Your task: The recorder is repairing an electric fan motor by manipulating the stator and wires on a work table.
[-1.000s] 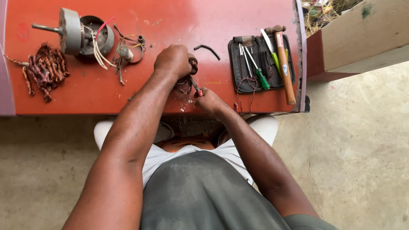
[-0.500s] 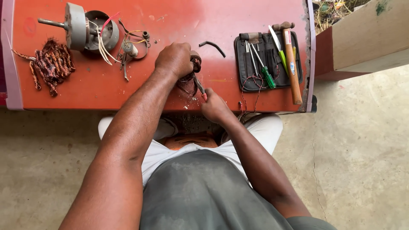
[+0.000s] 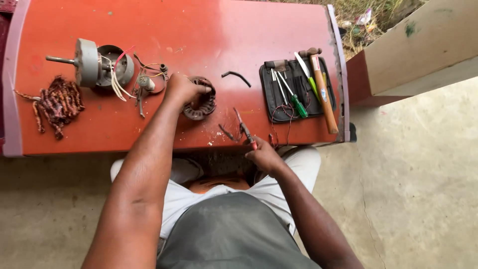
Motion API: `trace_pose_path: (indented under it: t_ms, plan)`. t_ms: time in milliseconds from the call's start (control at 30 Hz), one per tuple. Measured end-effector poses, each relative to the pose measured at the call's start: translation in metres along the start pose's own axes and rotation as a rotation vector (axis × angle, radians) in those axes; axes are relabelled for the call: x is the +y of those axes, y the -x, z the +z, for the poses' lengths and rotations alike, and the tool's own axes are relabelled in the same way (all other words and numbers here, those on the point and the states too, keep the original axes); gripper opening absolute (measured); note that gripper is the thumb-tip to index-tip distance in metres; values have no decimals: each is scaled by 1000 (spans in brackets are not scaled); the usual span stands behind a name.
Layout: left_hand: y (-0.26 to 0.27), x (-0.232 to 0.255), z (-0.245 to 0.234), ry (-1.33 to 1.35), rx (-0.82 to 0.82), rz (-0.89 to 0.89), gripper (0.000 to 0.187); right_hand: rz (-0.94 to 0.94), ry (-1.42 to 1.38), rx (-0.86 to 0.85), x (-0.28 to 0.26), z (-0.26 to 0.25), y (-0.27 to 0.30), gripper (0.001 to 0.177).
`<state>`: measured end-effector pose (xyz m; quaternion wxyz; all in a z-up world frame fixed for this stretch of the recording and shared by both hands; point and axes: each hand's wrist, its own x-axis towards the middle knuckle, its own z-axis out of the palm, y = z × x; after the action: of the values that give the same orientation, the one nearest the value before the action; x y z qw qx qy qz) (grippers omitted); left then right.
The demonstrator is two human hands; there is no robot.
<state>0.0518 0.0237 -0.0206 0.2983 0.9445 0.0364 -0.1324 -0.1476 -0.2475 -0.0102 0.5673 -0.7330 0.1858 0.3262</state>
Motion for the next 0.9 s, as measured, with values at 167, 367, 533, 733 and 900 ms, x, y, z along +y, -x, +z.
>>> trace_pose_path:
  t_ms: [167, 367, 533, 733, 900]
  plan:
    - [16, -8, 16, 837, -222, -262, 36, -10, -13, -3, -29, -3, 9, 42]
    - [33, -16, 15, 274, 10, 0, 49, -65, -92, -54, -35, 4, 3, 46]
    - [69, -21, 16, 138, 172, 103, 61, -94, -59, -63, -43, 15, -4, 48]
    - [149, 1, 42, 796, 299, 13, 42, -124, -189, -102, -42, 28, -10, 52]
    - [147, 25, 66, 1126, 80, 85, 26, -99, -380, -181, -64, 40, 9, 67]
